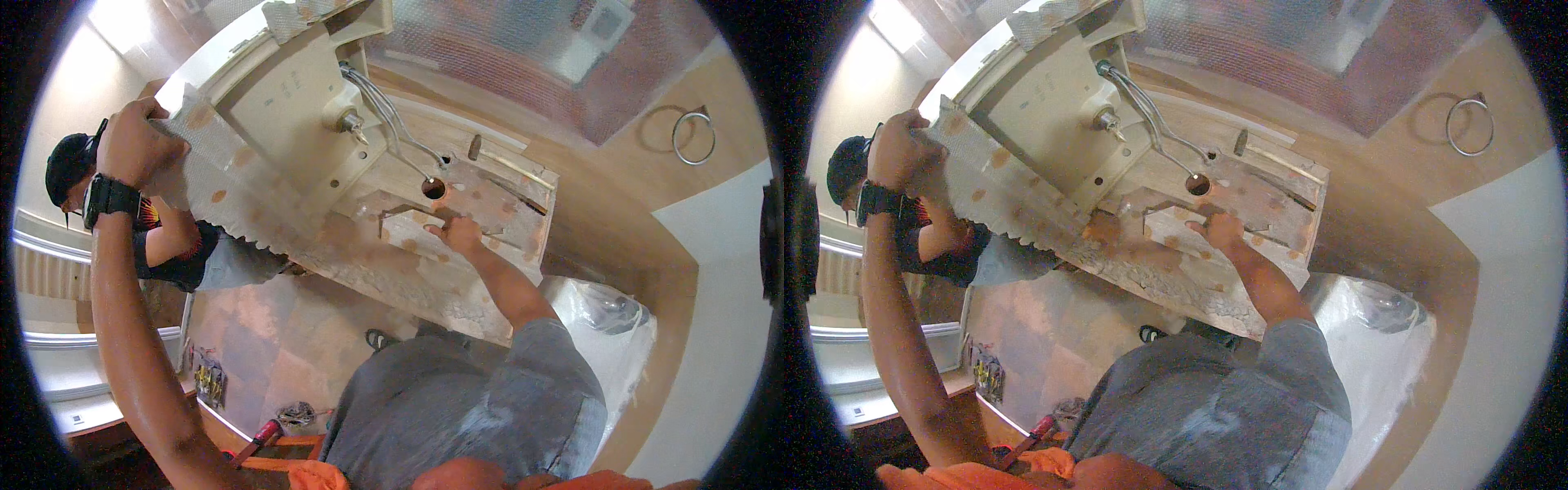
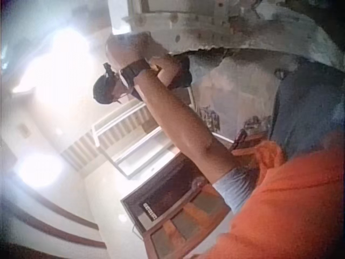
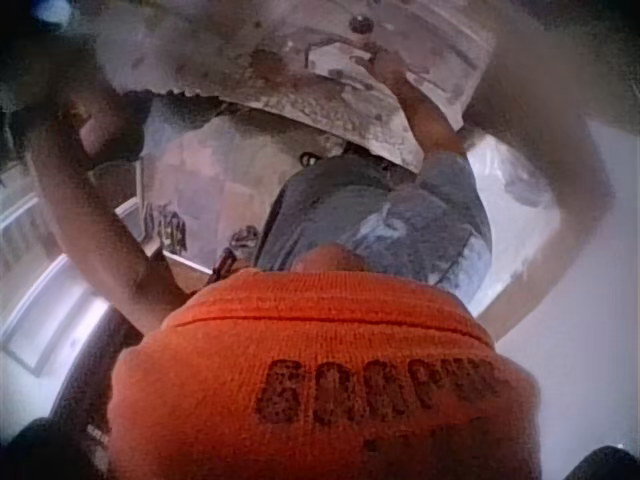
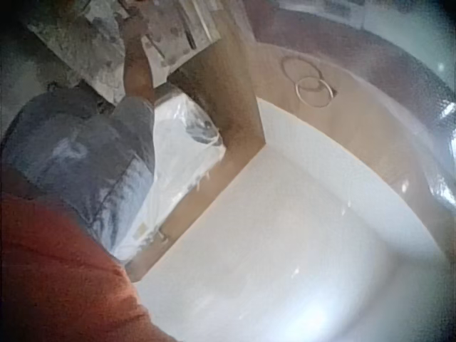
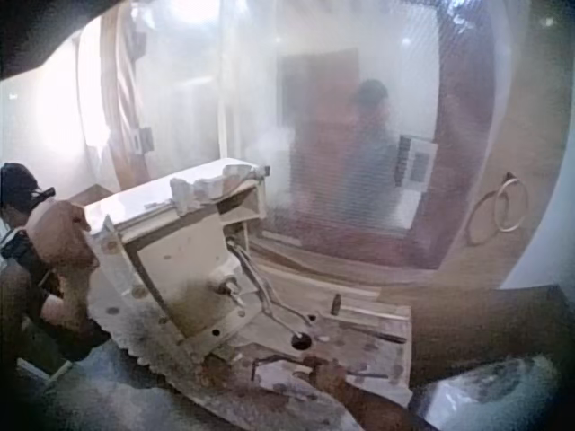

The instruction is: The person removes adhesive residue and protective film from the underside of a white sink basin using hands and a metal scraper. A second person assists by holding the basin steady. The work continues until the basin is lifted and moved.

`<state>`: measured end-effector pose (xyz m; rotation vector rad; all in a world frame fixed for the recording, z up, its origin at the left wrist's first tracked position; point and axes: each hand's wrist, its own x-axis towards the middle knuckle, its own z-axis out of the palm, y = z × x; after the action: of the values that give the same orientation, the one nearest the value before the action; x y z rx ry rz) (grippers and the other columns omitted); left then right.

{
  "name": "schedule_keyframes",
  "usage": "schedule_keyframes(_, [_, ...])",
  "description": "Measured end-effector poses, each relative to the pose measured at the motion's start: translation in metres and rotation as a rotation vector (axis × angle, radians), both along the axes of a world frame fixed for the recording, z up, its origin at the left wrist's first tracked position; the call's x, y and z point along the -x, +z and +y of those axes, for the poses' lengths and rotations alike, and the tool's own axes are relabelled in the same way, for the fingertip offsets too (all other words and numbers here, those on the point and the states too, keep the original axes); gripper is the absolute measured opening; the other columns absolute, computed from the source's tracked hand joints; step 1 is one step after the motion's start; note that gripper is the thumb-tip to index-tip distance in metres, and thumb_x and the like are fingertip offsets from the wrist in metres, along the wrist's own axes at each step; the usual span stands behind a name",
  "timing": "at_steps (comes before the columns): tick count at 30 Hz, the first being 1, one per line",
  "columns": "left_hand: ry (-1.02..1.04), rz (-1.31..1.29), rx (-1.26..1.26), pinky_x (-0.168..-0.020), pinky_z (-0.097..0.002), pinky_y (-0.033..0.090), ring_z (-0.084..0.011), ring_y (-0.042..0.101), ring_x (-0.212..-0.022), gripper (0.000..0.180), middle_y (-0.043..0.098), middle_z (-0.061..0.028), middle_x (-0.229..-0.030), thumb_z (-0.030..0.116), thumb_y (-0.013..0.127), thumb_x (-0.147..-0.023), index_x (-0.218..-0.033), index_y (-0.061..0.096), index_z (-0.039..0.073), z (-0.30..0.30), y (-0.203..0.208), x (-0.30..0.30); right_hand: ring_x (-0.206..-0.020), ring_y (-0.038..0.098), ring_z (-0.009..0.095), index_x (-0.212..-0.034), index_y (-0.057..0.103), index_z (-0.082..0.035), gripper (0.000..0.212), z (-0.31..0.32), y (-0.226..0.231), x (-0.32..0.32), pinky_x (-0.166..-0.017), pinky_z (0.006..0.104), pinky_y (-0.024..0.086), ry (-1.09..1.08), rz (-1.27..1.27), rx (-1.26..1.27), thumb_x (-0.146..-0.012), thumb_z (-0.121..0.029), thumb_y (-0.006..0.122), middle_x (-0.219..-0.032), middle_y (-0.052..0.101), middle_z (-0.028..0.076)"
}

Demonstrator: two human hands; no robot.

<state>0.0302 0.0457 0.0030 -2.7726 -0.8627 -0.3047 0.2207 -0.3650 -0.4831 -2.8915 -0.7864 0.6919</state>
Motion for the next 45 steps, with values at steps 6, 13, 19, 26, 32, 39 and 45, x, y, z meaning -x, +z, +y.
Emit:
schedule_keyframes(6, [-0.038, -0.04, -0.018, -0.086, -0.0422, 0.059, -0.0342, 0.075, -0.093, 0.051, 0.076, -0.0183, -0.1, 0.026, 0.091, -0.057, -0.101, 0.075, 0.005, -0.003, 0.002, 0.01, -0.091, 0.073, 0.032, -0.123, 0.07, -0.018, 0.06, -0.002, -0.03, 0.004, -0.083, 0.0475, 0.055, 0.061, -0.367, -0.488, -0.086, -0.064, 0.069, -0.101, 0.076, 0.012])
schedule_keyframes(13, [-0.028, -0.077, -0.047, -0.085, -0.0429, 0.059, -0.0355, 0.074, -0.092, 0.045, 0.076, -0.0183, -0.098, 0.026, 0.086, -0.056, -0.095, 0.076, 0.007, 0.002, -0.001, 0.0, -0.107, 0.069, 0.033, -0.131, 0.065, -0.023, 0.055, 0.001, -0.052, 0.004, -0.093, 0.0566, 0.051, 0.073, -0.26, -0.195, -0.084, -0.049, 0.076, -0.121, 0.069, 0.011])
schedule_keyframes(19, [0.023, 0.001, -0.027, -0.085, -0.0428, 0.059, -0.0354, 0.075, -0.091, 0.049, 0.077, -0.0187, -0.094, 0.027, 0.085, -0.054, -0.098, 0.077, 0.008, 0.007, -0.001, -0.006, -0.112, 0.068, 0.036, -0.134, 0.062, -0.02, 0.055, 0.019, 0.001, 0.007, -0.092, 0.0572, 0.054, 0.113, -0.174, -0.122, -0.087, -0.044, 0.074, -0.125, 0.068, 0.014])
schedule_keyframes(26, [0.044, -0.045, -0.01, -0.096, -0.042, 0.056, -0.0343, 0.073, -0.103, 0.057, 0.076, -0.0201, -0.107, 0.031, 0.089, -0.054, -0.106, 0.079, 0.009, 0.04, -0.017, -0.002, -0.101, 0.07, 0.038, -0.092, 0.077, 0.002, 0.049, 0.061, 0.038, -0.027, -0.088, 0.047, 0.054, 0.093, -0.23, -0.464, -0.092, -0.047, 0.071, -0.096, 0.074, 0.023])
schedule_keyframes(32, [0.006, -0.081, 0.034, -0.094, -0.0439, 0.057, -0.0343, 0.073, -0.102, 0.061, 0.076, -0.0165, -0.11, 0.033, 0.093, -0.057, -0.111, 0.077, 0.01, 0.018, -0.008, -0.002, -0.071, 0.07, 0.03, -0.098, 0.076, 0.004, 0.048, 0.101, 0.06, -0.025, -0.071, 0.0422, 0.055, 0.102, 0.159, -0.721, -0.093, -0.044, 0.075, -0.078, 0.073, 0.018])
schedule_keyframes(39, [0.036, -0.053, 0.036, -0.095, -0.0431, 0.057, -0.0351, 0.073, -0.104, 0.062, 0.075, -0.0188, -0.112, 0.035, 0.092, -0.061, -0.115, 0.075, 0.009, 0.038, -0.021, -0.008, -0.077, 0.069, 0.02, -0.114, 0.075, 0.004, 0.058, 0.2, 0.031, 0.005, -0.075, 0.0369, 0.055, -0.024, 0.478, -0.74, -0.09, -0.049, 0.077, -0.087, 0.075, 0.014])
schedule_keyframes(45, [0.036, -0.051, 0.03, -0.097, -0.0437, 0.057, -0.0347, 0.073, -0.105, 0.064, 0.075, -0.0199, -0.113, 0.037, 0.091, -0.062, -0.117, 0.074, 0.01, 0.051, -0.029, -0.014, -0.112, 0.067, 0.026, -0.14, 0.057, 0.004, 0.084, 0.273, -0.004, 0.041, -0.1, 0.0372, 0.051, 0.027, 0.485, -1.147, -0.081, -0.047, 0.086, -0.123, 0.07, 0.019])
